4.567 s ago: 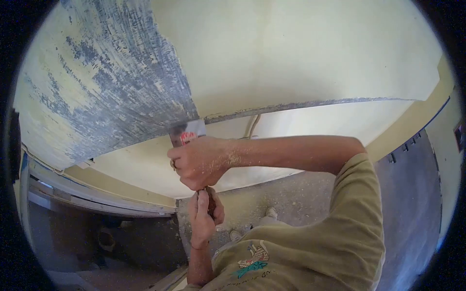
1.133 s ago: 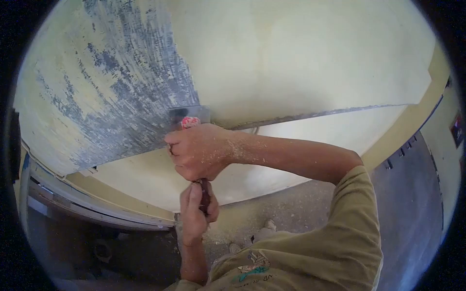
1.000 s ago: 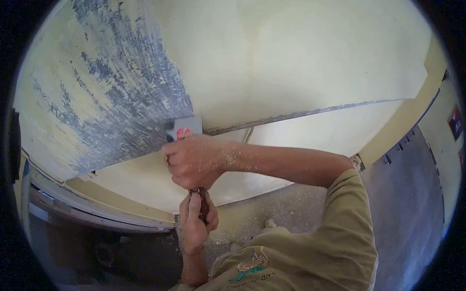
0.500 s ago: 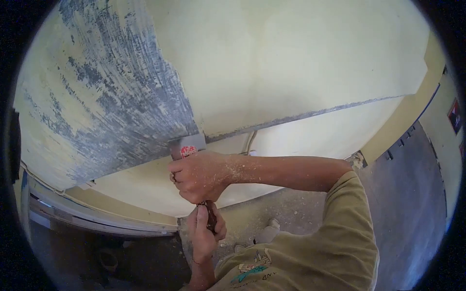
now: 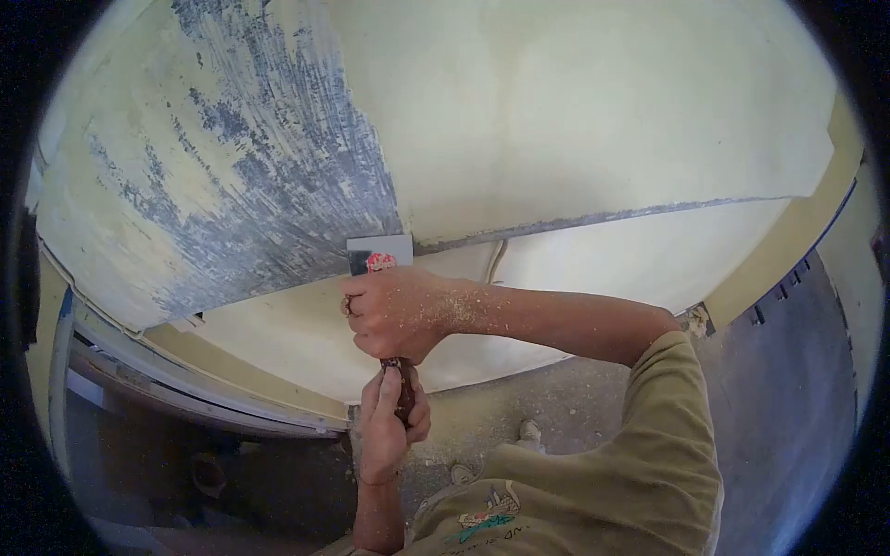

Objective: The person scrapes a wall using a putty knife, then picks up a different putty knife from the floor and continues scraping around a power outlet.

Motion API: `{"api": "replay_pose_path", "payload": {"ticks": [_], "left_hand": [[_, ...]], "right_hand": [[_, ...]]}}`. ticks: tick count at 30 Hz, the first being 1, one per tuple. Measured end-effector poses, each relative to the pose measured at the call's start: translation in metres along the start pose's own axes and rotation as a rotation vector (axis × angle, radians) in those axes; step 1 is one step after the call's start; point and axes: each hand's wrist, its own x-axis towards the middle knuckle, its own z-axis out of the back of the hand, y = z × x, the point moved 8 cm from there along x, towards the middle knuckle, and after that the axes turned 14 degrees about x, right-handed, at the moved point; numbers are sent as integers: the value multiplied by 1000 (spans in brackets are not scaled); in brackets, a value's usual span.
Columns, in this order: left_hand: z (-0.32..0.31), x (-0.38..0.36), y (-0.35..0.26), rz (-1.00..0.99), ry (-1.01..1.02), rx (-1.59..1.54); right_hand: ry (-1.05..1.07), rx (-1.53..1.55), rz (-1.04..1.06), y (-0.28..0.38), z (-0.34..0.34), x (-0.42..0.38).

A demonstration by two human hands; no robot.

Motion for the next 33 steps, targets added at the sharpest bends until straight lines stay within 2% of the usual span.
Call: {"api": "replay_pose_path", "payload": {"ticks": [4, 7, 10, 12, 13, 15, 17, 19, 22, 24, 28, 33], "left_hand": [[-1, 2, -2, -5, 32, -29], [0, 0, 4, 11, -31, 13], [-2, 5, 5, 15, -54, 9], [-4, 10, -11, -73, -24, 49], [-5, 15, -27, -66, -29, 48], [-13, 22, -75, -208, -27, 96], [-19, 20, -78, -218, -15, 73], [-21, 12, -64, -209, -2, 60], [-13, 1, -12, -76, 1, 47], [-7, -1, 8, 26, -19, 12], [-5, -1, 6, -13, 28, 19], [-5, -3, 5, -15, -23, 5]], "right_hand": [[-18, -22, -5, -1, -2, -1], [19, -14, 12, 1, -6, -1], [-57, -9, 60, 0, 2, -3], [78, -73, 34, -6, 6, -2], [75, -66, 35, -11, 25, 3], [21, -322, 61, -20, 69, 10], [14, -269, 61, -18, 80, 11], [-5, -203, 50, -8, 73, 8], [66, -74, -16, 1, 7, -5], [-11, 0, -36, 4, -5, -9], [-46, -11, -30, 5, -4, -9], [-64, -10, 41, 6, -4, -7]]}}
